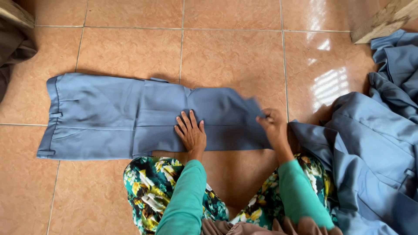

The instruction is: Folding grey trousers into a neat rectangular shape on a tiled floor.

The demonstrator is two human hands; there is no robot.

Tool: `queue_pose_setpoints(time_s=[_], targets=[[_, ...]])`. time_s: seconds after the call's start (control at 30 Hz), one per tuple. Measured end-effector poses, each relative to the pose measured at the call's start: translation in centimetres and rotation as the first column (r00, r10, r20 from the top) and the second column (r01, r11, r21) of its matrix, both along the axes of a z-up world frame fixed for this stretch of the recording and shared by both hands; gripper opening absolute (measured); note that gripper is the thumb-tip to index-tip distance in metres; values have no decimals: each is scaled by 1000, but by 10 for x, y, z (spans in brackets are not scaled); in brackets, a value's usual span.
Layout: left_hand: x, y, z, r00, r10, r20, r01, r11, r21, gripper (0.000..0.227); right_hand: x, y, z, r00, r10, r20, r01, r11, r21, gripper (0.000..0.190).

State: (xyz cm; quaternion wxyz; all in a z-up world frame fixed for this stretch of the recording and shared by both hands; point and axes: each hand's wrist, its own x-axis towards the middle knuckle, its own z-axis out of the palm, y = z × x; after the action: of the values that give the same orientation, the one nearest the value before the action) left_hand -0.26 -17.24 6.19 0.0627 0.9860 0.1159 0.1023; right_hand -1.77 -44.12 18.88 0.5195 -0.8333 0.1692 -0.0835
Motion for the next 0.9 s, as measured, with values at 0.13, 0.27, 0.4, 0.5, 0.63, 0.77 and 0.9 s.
queue_pose_setpoints(time_s=[0.13,0.27,0.4,0.5,0.63,0.77,0.9], targets=[[-2,6,-18,998,22,54,-37,955,293,56,-55,57,25,810,513,282,-550,832,67,21],[-7,12,-31,994,35,101,-80,868,489,53,-96,105,83,443,896,-3,-896,443,30,33],[-6,11,-27,995,33,95,-65,929,363,56,-84,84,74,422,906,-16,-902,422,87,41],[-2,5,-21,995,19,100,-41,974,222,59,-59,17,40,618,741,261,-782,613,111,28],[0,-1,-4,991,-8,130,-4,996,93,63,-16,-49,26,991,123,48,-132,944,302,39],[0,-1,1,985,-29,171,9,993,117,63,14,-87,-81,949,-137,-285,125,990,-61,50],[-1,0,0,988,-41,150,28,996,90,63,9,-79,-81,933,-202,-299,123,957,-261,49]])
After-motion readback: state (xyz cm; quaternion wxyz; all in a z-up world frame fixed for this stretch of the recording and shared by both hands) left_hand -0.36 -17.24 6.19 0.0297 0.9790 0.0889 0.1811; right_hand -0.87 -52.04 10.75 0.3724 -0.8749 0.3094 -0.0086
